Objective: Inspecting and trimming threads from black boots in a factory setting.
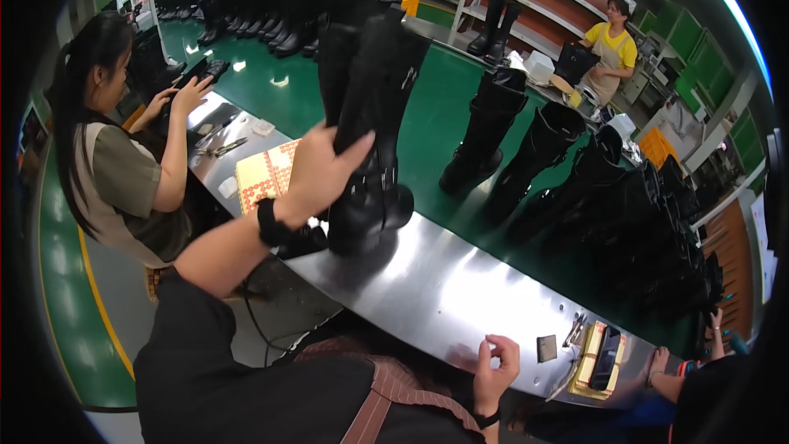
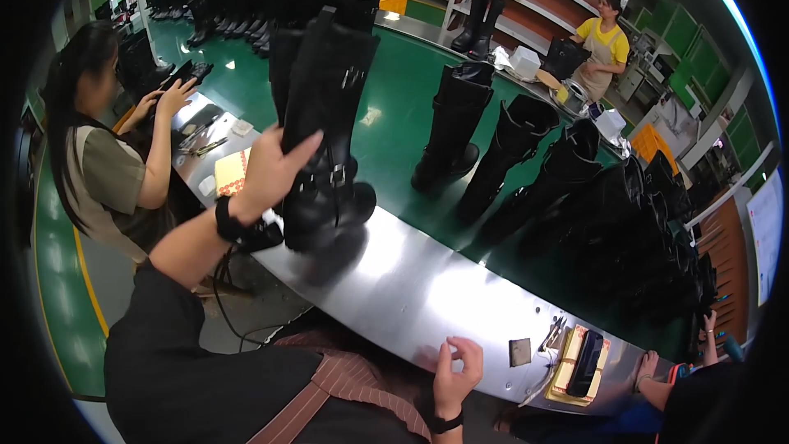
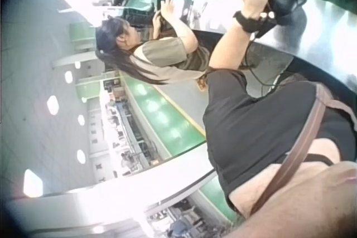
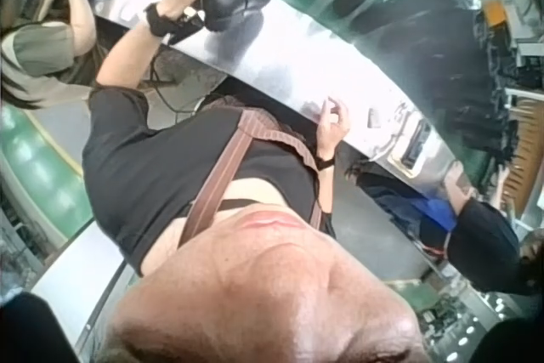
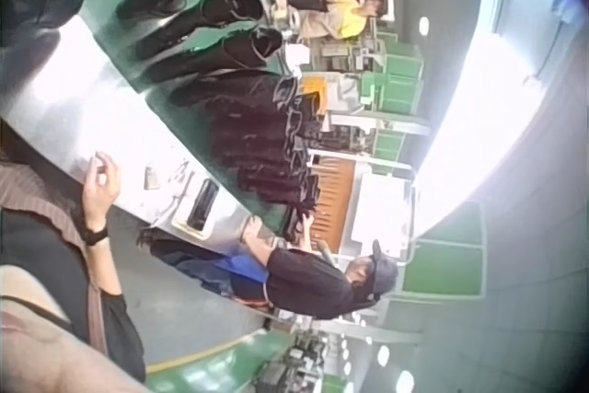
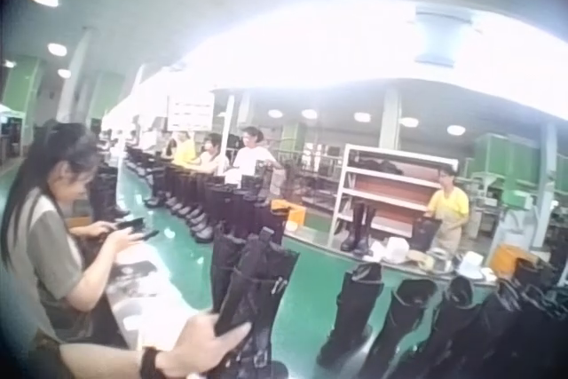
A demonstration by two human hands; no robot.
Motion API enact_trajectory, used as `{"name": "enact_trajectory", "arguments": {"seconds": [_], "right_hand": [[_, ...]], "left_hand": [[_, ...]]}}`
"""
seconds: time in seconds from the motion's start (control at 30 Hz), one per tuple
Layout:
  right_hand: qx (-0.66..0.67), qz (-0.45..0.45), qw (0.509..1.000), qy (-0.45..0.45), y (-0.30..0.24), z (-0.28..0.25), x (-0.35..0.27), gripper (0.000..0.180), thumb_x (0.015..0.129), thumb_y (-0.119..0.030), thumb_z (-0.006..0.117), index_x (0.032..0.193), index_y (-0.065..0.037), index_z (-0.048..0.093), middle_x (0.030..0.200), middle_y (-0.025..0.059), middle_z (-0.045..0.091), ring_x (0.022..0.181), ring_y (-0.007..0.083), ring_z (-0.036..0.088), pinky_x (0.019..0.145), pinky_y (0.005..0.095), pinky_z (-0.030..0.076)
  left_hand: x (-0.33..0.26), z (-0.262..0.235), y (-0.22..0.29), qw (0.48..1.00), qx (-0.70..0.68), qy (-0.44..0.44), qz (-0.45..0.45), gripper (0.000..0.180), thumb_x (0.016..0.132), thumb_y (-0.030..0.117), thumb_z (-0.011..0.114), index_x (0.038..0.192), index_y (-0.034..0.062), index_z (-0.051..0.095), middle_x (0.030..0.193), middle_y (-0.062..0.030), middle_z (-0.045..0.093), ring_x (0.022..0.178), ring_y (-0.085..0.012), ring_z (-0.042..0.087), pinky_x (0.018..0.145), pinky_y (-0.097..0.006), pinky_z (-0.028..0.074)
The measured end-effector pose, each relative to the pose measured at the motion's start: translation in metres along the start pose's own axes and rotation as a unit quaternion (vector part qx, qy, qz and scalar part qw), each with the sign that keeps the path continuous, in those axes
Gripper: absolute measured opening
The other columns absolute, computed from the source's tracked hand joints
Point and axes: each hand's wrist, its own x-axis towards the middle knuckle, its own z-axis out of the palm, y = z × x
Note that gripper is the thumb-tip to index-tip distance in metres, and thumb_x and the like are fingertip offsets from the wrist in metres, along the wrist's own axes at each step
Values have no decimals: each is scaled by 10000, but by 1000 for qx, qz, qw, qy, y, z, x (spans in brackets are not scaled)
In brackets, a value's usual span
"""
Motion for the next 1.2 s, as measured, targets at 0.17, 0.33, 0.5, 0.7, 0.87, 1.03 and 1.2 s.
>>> {"name": "enact_trajectory", "arguments": {"seconds": [0.17,0.33,0.5,0.7,0.87,1.03,1.2], "right_hand": [[-83,11,996,13,28,17,-3,90,786,-22,710,868,-46,682,866,97,657,710,245,614,627,349,473],[-245,-171,954,14,22,21,3,203,744,-35,758,940,-78,732,861,97,698,683,259,638,642,359,522],[-270,-108,956,48,34,25,2,201,724,-48,782,910,-110,739,866,68,701,770,217,671,633,329,482],[-268,-69,961,15,40,22,-5,209,719,-66,789,914,-113,733,854,62,699,772,212,674,663,332,476],[-245,-57,968,-2,31,25,5,231,775,-121,768,1001,-155,731,983,72,702,843,241,682,750,356,478],[-224,-137,965,15,47,32,13,156,773,-68,714,921,-111,692,890,62,670,766,246,639,648,364,449],[-232,-88,969,-16,44,25,0,146,762,-81,704,899,-103,658,900,56,655,767,266,632,651,378,426]], "left_hand": [[160,80,-37,980,127,64,143,409,864,389,665,846,-16,721,913,-223,674,835,-390,644,780,-450,512],[303,209,-104,977,132,149,78,417,758,406,770,905,17,744,965,-208,669,922,-373,649,816,-446,516],[333,299,-206,975,205,45,-77,415,708,364,797,983,57,749,1121,-220,628,1035,-372,619,896,-467,507],[351,324,-251,975,210,67,-19,571,669,455,830,1020,17,724,1164,-208,617,1060,-365,618,923,-460,509],[328,282,-204,947,273,-119,-121,447,702,336,772,958,-26,712,1121,-268,662,1081,-363,648,946,-427,526],[247,204,-111,957,227,-155,-96,221,761,94,573,915,43,725,984,-208,707,1005,-341,679,888,-405,525],[158,133,-55,919,163,-328,-144,270,768,132,639,1020,80,723,1036,-168,708,1041,-287,662,950,-371,492]]}}
